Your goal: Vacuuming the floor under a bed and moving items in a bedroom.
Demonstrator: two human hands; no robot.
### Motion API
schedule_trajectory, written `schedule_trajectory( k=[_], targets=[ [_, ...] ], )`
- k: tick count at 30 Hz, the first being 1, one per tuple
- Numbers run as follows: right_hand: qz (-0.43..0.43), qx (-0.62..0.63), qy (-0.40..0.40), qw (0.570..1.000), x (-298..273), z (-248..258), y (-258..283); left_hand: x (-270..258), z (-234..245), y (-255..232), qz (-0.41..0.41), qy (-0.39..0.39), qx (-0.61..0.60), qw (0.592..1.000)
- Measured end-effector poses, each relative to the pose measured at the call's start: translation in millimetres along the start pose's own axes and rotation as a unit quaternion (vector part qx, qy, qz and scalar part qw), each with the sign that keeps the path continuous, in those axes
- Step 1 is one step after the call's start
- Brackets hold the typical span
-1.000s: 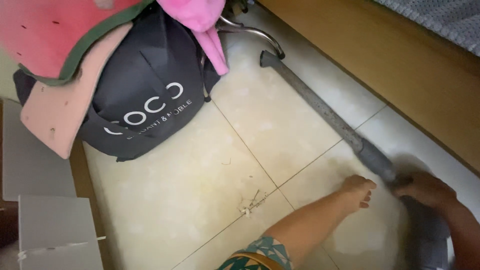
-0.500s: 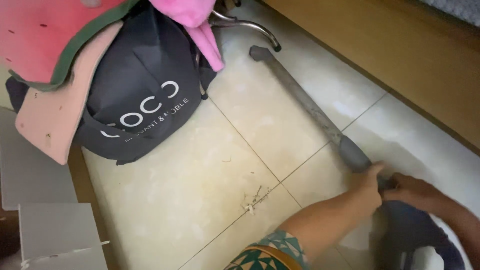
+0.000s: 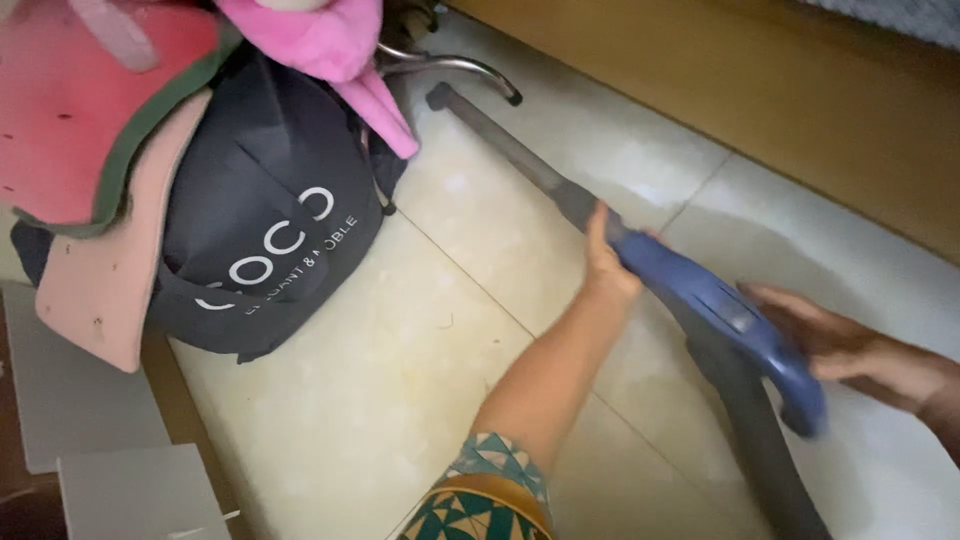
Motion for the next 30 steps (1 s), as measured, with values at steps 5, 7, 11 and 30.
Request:
schedule_trajectory(
  k=[5, 7, 11, 30],
  targets=[
    [0.009, -0.058, -0.014, 0.998, -4, -48, 26, -37, -13, -45, -0.018, 0.013, 0.025, 0.999],
    [-0.061, -0.122, -0.124, 0.983, -4, -78, 46, -48, -18, -57, -0.050, -0.049, 0.007, 0.998],
    [-0.032, -0.140, -0.161, 0.976, 2, -87, 40, -13, 6, -62, -0.059, -0.022, 0.003, 0.998],
    [-0.045, -0.080, -0.132, 0.987, 66, -174, 95, -59, 7, -85, -0.082, -0.043, 0.132, 0.987]
  ],
)
Point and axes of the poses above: each hand's wrist, its own x-axis towards the middle knuckle, its own z-axis out of the back of the hand, y = z × x, the point moved 2 cm from there along x, towards the middle knuckle, and after that the axes turned 12 degrees about x, right-handed, at the moved point
